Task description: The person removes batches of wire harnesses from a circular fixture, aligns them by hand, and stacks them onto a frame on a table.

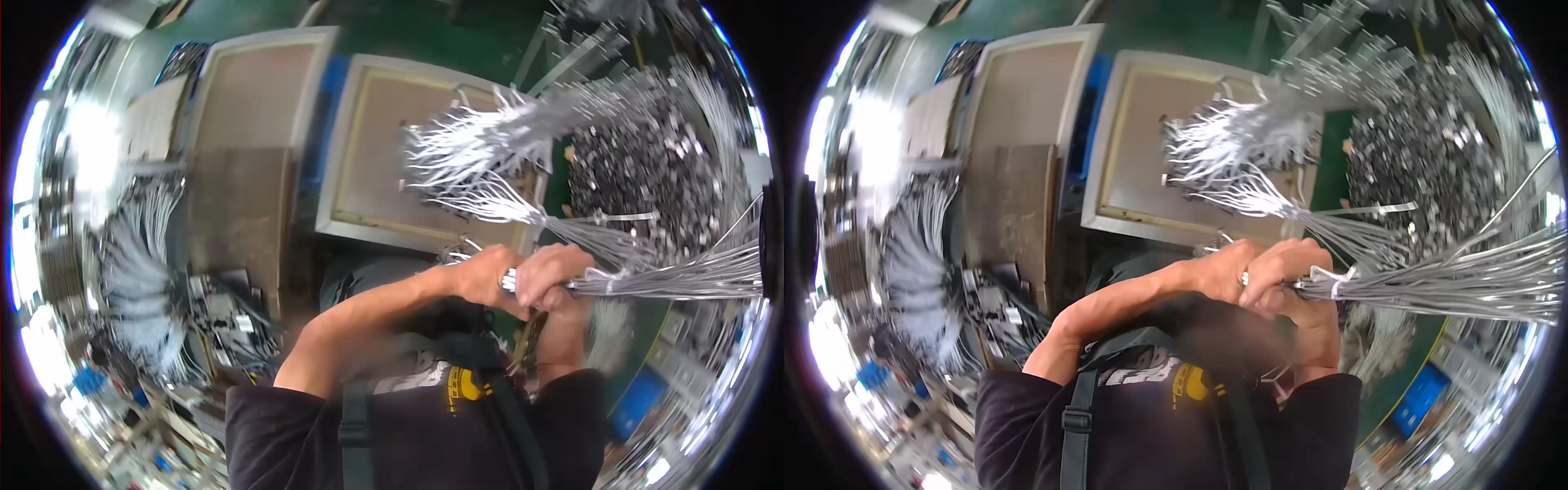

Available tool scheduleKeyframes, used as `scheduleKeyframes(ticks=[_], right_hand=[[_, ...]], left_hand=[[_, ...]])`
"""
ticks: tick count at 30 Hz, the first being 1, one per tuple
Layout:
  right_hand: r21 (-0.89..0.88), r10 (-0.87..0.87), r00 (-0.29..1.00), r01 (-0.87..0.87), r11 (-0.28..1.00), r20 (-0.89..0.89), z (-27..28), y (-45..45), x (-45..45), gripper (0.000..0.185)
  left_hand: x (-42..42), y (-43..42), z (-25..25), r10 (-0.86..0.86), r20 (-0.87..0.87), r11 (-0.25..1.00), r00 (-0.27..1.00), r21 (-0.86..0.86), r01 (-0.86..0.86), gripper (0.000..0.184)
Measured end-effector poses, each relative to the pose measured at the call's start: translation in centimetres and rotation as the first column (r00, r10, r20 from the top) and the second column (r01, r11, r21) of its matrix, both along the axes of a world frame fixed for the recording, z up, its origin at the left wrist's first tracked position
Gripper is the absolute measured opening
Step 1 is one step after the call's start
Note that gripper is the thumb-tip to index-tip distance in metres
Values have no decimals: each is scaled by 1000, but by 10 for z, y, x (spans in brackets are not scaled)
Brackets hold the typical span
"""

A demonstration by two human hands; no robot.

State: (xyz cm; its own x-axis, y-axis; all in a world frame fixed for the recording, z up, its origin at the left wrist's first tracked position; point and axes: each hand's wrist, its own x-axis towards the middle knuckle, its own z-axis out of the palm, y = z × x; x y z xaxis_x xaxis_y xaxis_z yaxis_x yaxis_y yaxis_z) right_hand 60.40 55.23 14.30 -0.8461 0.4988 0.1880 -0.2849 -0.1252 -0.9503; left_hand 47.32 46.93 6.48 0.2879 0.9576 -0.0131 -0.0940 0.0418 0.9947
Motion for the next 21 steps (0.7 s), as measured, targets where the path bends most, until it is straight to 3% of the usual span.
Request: scheduleKeyframes(ticks=[1, 2, 3, 4, 5, 6, 7, 9, 11, 13, 14, 18, 21], right_hand=[[11, 79, 991, -78, 997, -104, -3, 2, -22, 43], [37, 114, 992, -112, 993, -53, -5, -1, -40, 34], [-56, 196, 979, -199, 978, -46, -11, -4, -62, 22], [-78, 158, 985, -153, 985, 62, -10, -13, -80, 35], [-91, 116, 978, -101, 991, 171, -6, -22, -98, 58], [30, 357, 909, -372, 928, 216, -8, -13, -131, 98], [-38, 367, 892, -370, 928, 266, -3, -24, -155, 118], [412, 340, 925, -379, 829, 168, -44, -29, -192, 113], [511, 340, 877, -476, 716, 341, -97, -63, -208, 101], [596, 236, 910, -404, 694, 342, -127, -144, -232, 90], [596, 264, 905, -420, 685, 334, -131, -156, -244, 90], [700, 350, 930, -326, 636, 115, -139, -187, -295, 81], [741, 410, 912, -275, 613, 0, -145, -210, -337, 79]], left_hand=[[-12, -5, -3, -83, 95, 993, 992, -73, 90, 46], [-21, -16, -3, 113, 193, 991, 975, -95, -96, 28], [-36, -21, 2, 212, 185, 975, 960, 26, -221, 33], [-50, -27, 10, 463, 168, 856, 870, 170, -488, 36], [-70, -37, 35, 672, 186, 652, 716, 310, -692, 40], [-82, -59, 10, 694, 177, 663, 698, 223, -715, 42], [-95, -85, -15, 713, 169, 668, 681, 131, -732, 44], [-133, -128, 1, 847, -30, 520, 531, -163, -838, 14], [-161, -155, 14, 957, 7, 279, 288, -276, -920, 15], [-187, -185, 11, 973, 210, 125, 92, -150, -981, 23], [-194, -195, 10, 972, 235, 53, 23, -120, -991, 30], [-215, -239, 17, 920, 377, -72, -103, -97, -993, 27], [-237, -265, 18, 916, 399, -76, -46, 59, -995, 26]])
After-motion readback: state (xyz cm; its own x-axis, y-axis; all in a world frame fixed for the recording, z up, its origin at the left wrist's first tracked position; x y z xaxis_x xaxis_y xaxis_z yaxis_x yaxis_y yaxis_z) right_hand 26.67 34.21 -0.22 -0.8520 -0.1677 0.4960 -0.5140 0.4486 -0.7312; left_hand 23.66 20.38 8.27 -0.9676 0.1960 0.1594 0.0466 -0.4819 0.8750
